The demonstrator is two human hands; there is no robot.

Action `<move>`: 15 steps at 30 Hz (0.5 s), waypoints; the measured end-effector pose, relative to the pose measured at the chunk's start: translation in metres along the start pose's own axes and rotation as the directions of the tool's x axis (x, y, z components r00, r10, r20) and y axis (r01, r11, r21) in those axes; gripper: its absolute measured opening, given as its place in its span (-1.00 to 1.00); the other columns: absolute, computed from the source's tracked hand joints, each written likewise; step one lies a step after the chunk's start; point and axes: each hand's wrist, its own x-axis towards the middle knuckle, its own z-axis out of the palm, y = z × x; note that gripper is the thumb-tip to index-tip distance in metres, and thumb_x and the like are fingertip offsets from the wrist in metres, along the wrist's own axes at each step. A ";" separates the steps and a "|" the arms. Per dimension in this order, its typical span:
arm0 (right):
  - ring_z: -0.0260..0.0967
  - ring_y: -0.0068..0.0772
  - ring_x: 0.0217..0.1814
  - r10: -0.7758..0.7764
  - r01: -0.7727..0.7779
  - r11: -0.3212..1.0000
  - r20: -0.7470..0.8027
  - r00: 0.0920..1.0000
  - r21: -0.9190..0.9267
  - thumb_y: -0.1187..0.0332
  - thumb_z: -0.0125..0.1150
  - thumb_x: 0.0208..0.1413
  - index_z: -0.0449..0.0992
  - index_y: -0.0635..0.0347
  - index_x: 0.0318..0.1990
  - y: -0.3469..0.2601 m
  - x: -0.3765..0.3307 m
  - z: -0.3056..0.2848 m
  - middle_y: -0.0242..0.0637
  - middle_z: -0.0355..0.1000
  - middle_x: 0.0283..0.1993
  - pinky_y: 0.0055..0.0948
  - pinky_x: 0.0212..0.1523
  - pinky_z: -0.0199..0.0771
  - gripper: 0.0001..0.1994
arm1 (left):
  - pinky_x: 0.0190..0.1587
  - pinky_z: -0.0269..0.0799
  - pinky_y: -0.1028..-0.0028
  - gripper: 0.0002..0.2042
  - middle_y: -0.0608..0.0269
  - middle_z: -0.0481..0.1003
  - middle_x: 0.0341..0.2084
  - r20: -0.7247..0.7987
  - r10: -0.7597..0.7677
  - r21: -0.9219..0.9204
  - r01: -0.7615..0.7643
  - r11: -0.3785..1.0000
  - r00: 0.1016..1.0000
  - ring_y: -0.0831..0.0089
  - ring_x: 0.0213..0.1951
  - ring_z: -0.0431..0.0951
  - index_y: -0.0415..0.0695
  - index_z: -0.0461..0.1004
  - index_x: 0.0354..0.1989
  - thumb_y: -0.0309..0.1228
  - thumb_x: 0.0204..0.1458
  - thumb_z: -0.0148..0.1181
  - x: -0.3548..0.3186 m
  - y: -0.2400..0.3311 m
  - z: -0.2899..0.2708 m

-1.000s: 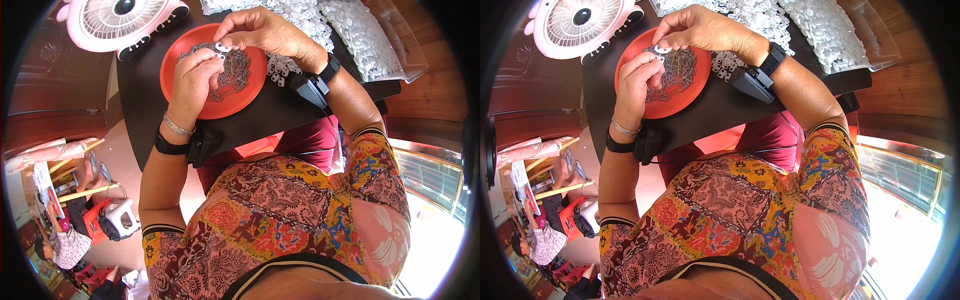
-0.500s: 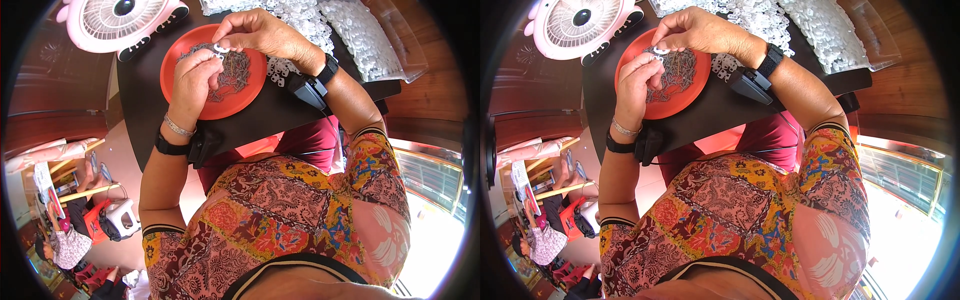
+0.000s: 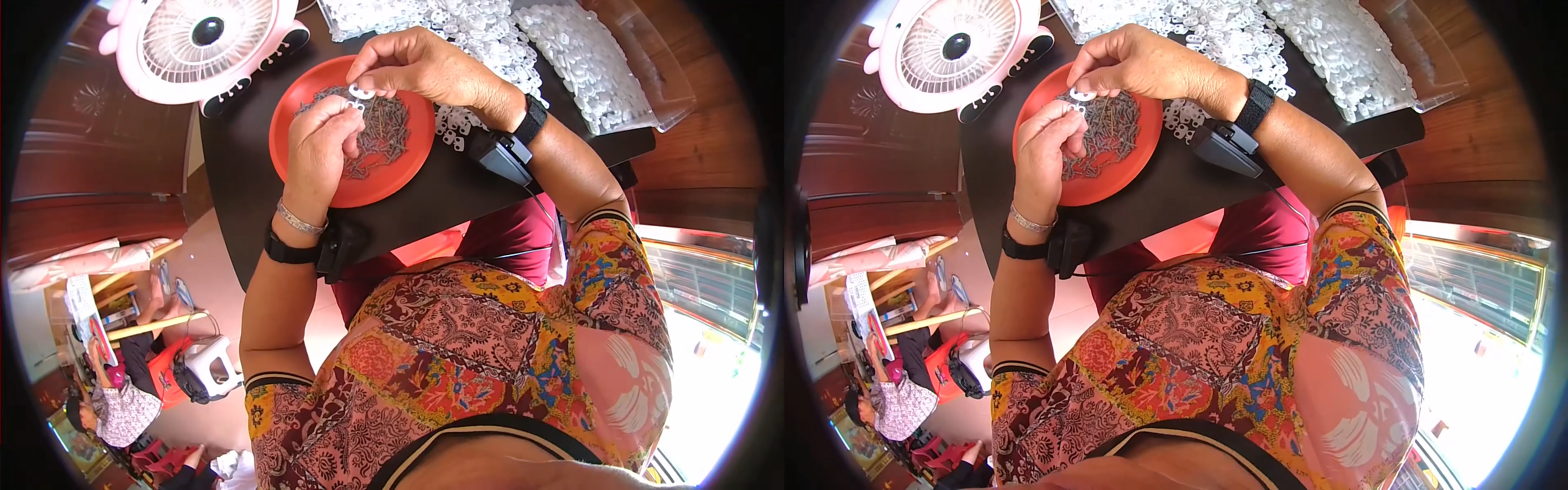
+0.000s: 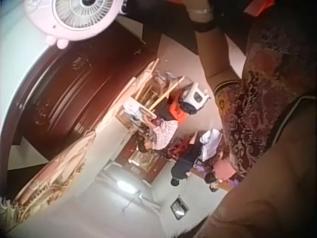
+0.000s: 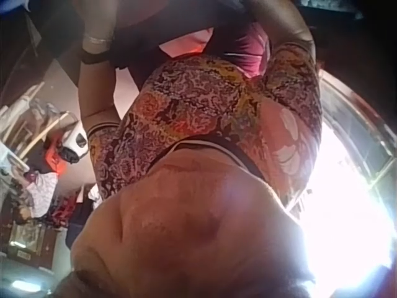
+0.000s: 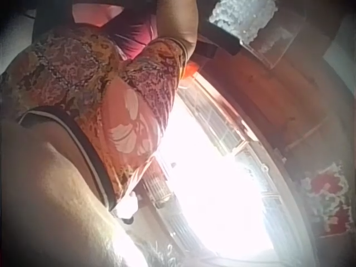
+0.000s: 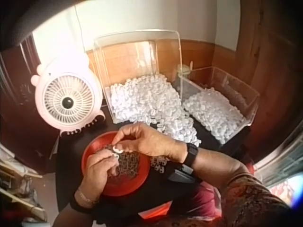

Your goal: The recorder is manually assembling small metal springs into white plastic hardware components on a workbench.

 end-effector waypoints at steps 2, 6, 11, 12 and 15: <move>0.30 -0.73 -0.33 -0.004 0.004 1.000 -0.003 1.000 0.012 0.42 0.16 0.13 0.53 0.29 -0.18 0.001 0.000 -0.001 -0.48 0.45 -0.35 -0.70 -0.28 0.32 -0.84 | -0.55 0.15 0.60 -0.78 0.36 0.28 -0.74 0.003 0.006 0.005 -0.006 1.000 1.000 0.62 -0.66 0.24 -0.27 0.36 -0.58 -0.42 0.05 0.00 0.000 0.000 0.001; 0.32 -0.73 -0.31 -0.025 0.025 1.000 -0.001 1.000 -0.003 0.42 0.16 0.13 0.53 0.29 -0.18 0.002 -0.001 0.000 -0.47 0.46 -0.34 -0.69 -0.25 0.34 -0.84 | -0.55 0.15 0.60 -0.78 0.37 0.28 -0.74 0.009 0.010 0.009 -0.010 1.000 1.000 0.62 -0.65 0.25 -0.27 0.36 -0.58 -0.42 0.05 0.00 0.000 -0.001 0.001; 0.37 -0.68 -0.25 -0.027 0.027 0.999 0.000 1.000 -0.032 0.43 0.16 0.12 0.53 0.30 -0.18 0.001 -0.001 0.001 -0.42 0.49 -0.31 -0.65 -0.17 0.38 -0.84 | -0.54 0.16 0.61 -0.79 0.36 0.28 -0.73 0.007 0.007 0.000 -0.007 1.000 1.000 0.63 -0.64 0.24 -0.27 0.37 -0.58 -0.44 0.05 -0.01 0.000 -0.003 0.001; 0.39 -0.66 -0.23 -0.029 0.028 0.999 -0.003 1.000 -0.038 0.44 0.16 0.12 0.53 0.31 -0.18 0.001 -0.001 0.001 -0.40 0.49 -0.30 -0.63 -0.14 0.39 -0.84 | -0.54 0.16 0.61 -0.79 0.36 0.28 -0.73 0.007 0.006 -0.001 -0.006 1.000 1.000 0.63 -0.64 0.24 -0.27 0.37 -0.58 -0.44 0.05 -0.01 0.000 -0.003 0.002; 0.41 -0.63 -0.21 -0.043 0.044 0.999 0.011 0.999 -0.031 0.43 0.17 0.12 0.53 0.31 -0.18 0.001 -0.002 0.006 -0.37 0.50 -0.29 -0.61 -0.12 0.41 -0.84 | -0.54 0.16 0.61 -0.80 0.36 0.28 -0.72 -0.010 0.003 -0.020 -0.003 1.000 1.000 0.63 -0.64 0.24 -0.28 0.37 -0.57 -0.45 0.05 -0.01 0.000 -0.004 0.002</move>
